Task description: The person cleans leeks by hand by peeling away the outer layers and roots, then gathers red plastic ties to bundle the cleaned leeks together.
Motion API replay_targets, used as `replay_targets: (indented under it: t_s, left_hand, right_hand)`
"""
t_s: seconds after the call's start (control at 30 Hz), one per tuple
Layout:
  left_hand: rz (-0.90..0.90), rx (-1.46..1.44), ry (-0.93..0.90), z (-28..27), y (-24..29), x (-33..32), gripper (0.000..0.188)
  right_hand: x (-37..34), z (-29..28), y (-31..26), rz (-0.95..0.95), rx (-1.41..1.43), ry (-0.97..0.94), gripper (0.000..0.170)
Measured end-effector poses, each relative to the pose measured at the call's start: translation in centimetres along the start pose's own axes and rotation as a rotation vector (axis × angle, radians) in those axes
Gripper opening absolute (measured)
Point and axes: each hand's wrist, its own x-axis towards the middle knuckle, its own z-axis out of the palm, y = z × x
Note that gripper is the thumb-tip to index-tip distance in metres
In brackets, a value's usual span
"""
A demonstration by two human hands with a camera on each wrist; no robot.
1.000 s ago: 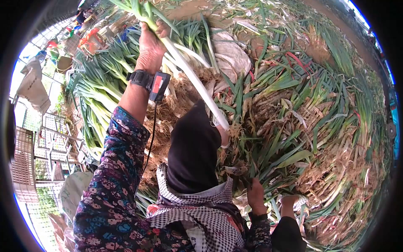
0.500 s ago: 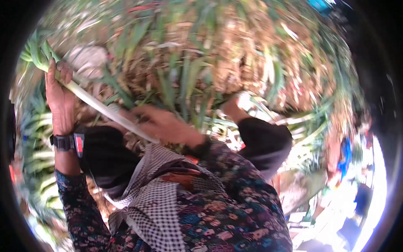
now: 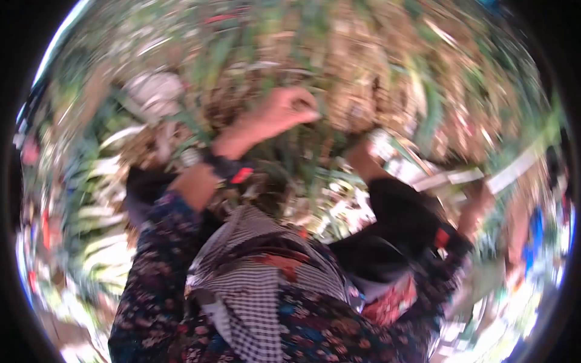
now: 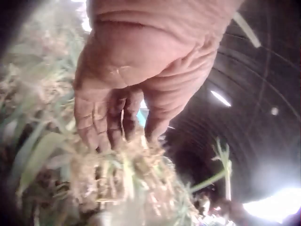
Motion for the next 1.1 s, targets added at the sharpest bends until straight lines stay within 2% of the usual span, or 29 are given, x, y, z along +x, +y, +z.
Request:
replay_targets:
  t_s: [0.03, 0.07, 0.1, 0.17, 0.23, 0.27, 0.3, 0.33, 0.37, 0.4, 0.43, 0.47, 0.5, 0.53, 0.6, 0.63, 0.67, 0.73, 0.77, 0.8, 0.87, 0.9, 0.93, 0.97, 1.0, 1.07, 1.1]
  left_hand:
    - [-0.058, 0.085, 0.041, 0.1, -3.4, -0.5, 0.028]
    - [-0.209, 0.085, 0.032, 0.5, -7.8, -1.0, 0.029]
    - [-0.472, -0.061, -0.005, -0.3, -8.6, -2.2, 0.03]
    - [-0.561, -0.048, 0.077, -0.9, -14.1, -4.6, 0.032]
    - [-0.645, -0.052, 0.127, -2.0, -18.9, -6.7, 0.034]
    - [-0.719, 0.034, 0.148, -3.3, -20.6, -7.8, 0.036]
    - [-0.79, 0.117, 0.162, -4.3, -22.4, -8.8, 0.038]
    - [-0.802, 0.112, 0.162, -5.2, -24.4, -9.4, 0.038]
    - [-0.825, 0.207, 0.235, -6.3, -26.4, -9.9, 0.038]
    - [-0.845, 0.3, 0.305, -7.1, -27.9, -10.2, 0.038]
    - [-0.851, 0.292, 0.304, -7.8, -28.9, -10.1, 0.038]
    - [-0.836, 0.355, 0.431, -8.4, -30.2, -9.9, 0.039]
    - [-0.82, 0.417, 0.558, -8.9, -31.6, -9.7, 0.04]
    - [-0.829, 0.408, 0.561, -9.3, -32.4, -9.2, 0.04]
    - [-0.73, 0.197, 0.74, -10.8, -32.4, -7.7, 0.044]
    - [-0.857, 0.056, 0.753, -11.8, -30.6, -6.5, 0.051]
    - [-0.861, 0.044, 0.757, -12.0, -33.3, -6.2, 0.051]
    - [-0.72, 0.536, 0.852, -11.9, -39.9, -6.5, 0.056]
    - [-0.712, 0.413, 0.807, -12.8, -39.8, -6.7, 0.058]
    - [-0.719, 0.406, 0.811, -13.3, -40.9, -7.2, 0.058]
    - [-0.979, 0.607, 0.434, -14.5, -43.0, -8.3, 0.055]
    - [-0.979, 0.605, 0.434, -14.6, -43.2, -8.7, 0.055]
    - [-1.075, 0.517, 0.465, -14.4, -42.8, -9.3, 0.051]
    - [-1.166, 0.426, 0.493, -14.0, -42.3, -9.8, 0.048]
    - [-1.25, 0.333, 0.52, -13.7, -41.9, -10.0, 0.046]
    - [-1.225, 0.35, 0.463, -12.9, -40.9, -9.8, 0.047]
    - [-1.212, 0.379, 0.452, -12.4, -38.6, -8.5, 0.046]
  right_hand:
    - [4.3, -7.6, 9.9, -0.416, -0.431, -0.157, 0.044]
    - [2.7, -4.8, 4.8, -0.248, -0.6, -0.043, 0.033]
    - [6.7, -5.1, 11.5, -0.269, -0.568, -0.094, 0.033]
    - [-0.8, 20.3, 9.2, 0.301, 0.028, -0.154, 0.035]
    - [-6.0, 39.2, 7.5, 0.903, 0.587, -0.185, 0.037]
    - [-5.5, 40.4, 11.8, 1.211, 0.867, -0.18, 0.038]
    - [-6.0, 41.2, 8.2, 1.223, 0.857, -0.187, 0.038]
    - [-5.1, 32.7, 8.8, 1.127, 0.612, -0.263, 0.036]
    - [-2.9, 24.2, 9.6, 1.019, 0.373, -0.335, 0.035]
    - [-1.4, 12.6, 11.0, 0.901, 0.135, -0.401, 0.034]
    - [4.9, -2.2, 14.6, 0.772, -0.101, -0.462, 0.032]
    - [4.6, 2.6, 9.1, 0.633, -0.333, -0.517, 0.031]
    - [5.0, 9.0, -2.4, 0.639, -0.706, -0.646, 0.035]
    - [5.2, 10.5, -4.0, 0.427, -0.859, -0.616, 0.035]
    - [4.8, 14.0, -6.0, -0.134, -0.963, -0.613, 0.033]
    - [3.9, 17.2, -7.9, -0.095, -0.86, -0.627, 0.033]
    - [2.6, 21.1, -10.1, -0.056, -0.757, -0.64, 0.033]
    - [-0.6, 27.9, -14.4, 0.33, -0.46, -0.739, 0.034]
    - [-1.4, 29.7, -14.6, 0.265, -0.559, -0.903, 0.034]
    - [-2.2, 31.2, -14.2, 0.195, -0.655, -1.065, 0.033]
    - [-4.2, 34.3, -13.4, 0.309, -0.655, -1.206, 0.033]
    - [-5.8, 35.3, -13.0, 0.354, -0.534, -1.159, 0.034]
    - [-7.0, 35.7, -12.3, 0.396, -0.413, -1.11, 0.035]
    - [-7.3, 35.6, -11.2, -0.14, -0.47, -1.269, 0.033]
    - [-7.6, 36.0, -10.6, -0.14, -0.475, -1.263, 0.033]
    - [-8.7, 36.4, -10.6, 0.107, -0.545, -1.425, 0.026]
    - [-8.9, 37.2, -11.5, 0.208, -0.565, -1.478, 0.025]
